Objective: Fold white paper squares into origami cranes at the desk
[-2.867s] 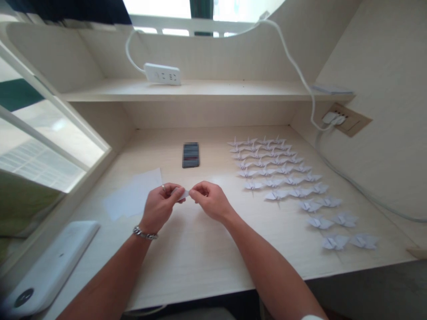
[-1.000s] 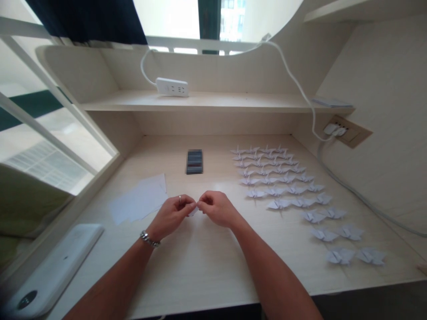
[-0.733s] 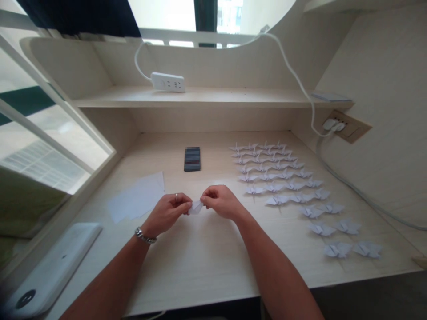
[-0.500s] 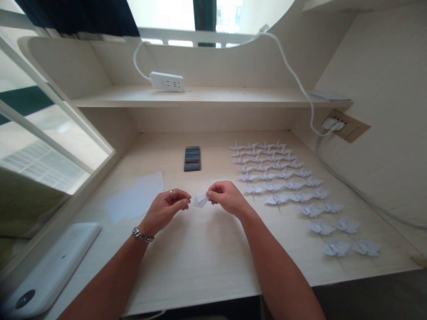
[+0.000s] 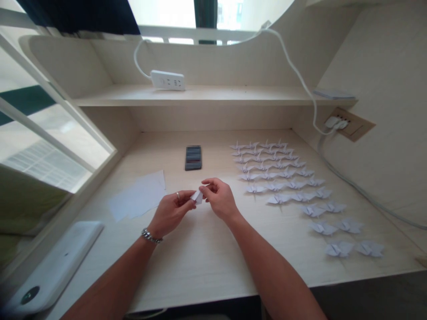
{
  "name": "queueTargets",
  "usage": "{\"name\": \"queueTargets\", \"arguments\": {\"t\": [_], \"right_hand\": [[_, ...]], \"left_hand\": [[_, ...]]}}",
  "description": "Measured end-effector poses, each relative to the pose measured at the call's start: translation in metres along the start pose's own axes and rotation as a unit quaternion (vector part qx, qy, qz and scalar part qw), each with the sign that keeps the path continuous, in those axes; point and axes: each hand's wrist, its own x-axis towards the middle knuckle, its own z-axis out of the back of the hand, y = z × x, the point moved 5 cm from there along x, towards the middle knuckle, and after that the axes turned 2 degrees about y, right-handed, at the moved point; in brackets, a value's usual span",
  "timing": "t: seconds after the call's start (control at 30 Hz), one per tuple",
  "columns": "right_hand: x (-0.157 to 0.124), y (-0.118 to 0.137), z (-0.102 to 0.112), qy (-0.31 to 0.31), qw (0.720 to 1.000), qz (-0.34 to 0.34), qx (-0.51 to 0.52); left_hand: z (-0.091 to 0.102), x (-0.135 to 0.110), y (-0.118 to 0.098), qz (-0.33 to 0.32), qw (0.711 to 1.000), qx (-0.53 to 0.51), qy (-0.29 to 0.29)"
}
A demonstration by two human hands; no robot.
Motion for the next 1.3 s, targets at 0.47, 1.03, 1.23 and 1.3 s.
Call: {"name": "queueTargets", "arguments": {"t": [0.47, 1.03, 1.23, 1.3], "right_hand": [[-0.014, 0.003, -0.022, 0.016, 0.994, 0.053, -0.089], [-0.018, 0.013, -0.021, 0.017, 0.951, 0.138, -0.278], [-0.010, 0.004, -0.018, 0.013, 0.994, 0.027, -0.102], [-0.007, -0.003, -0.019, 0.021, 0.999, -0.047, 0.006]], "left_hand": [[0.014, 0.002, 0.011, 0.060, 0.987, -0.026, -0.149], [0.009, 0.002, 0.018, 0.069, 0.985, -0.099, -0.126], [0.008, 0.003, 0.016, 0.067, 0.983, -0.125, -0.114], [0.007, 0.003, 0.017, 0.077, 0.979, -0.160, -0.104]]}}
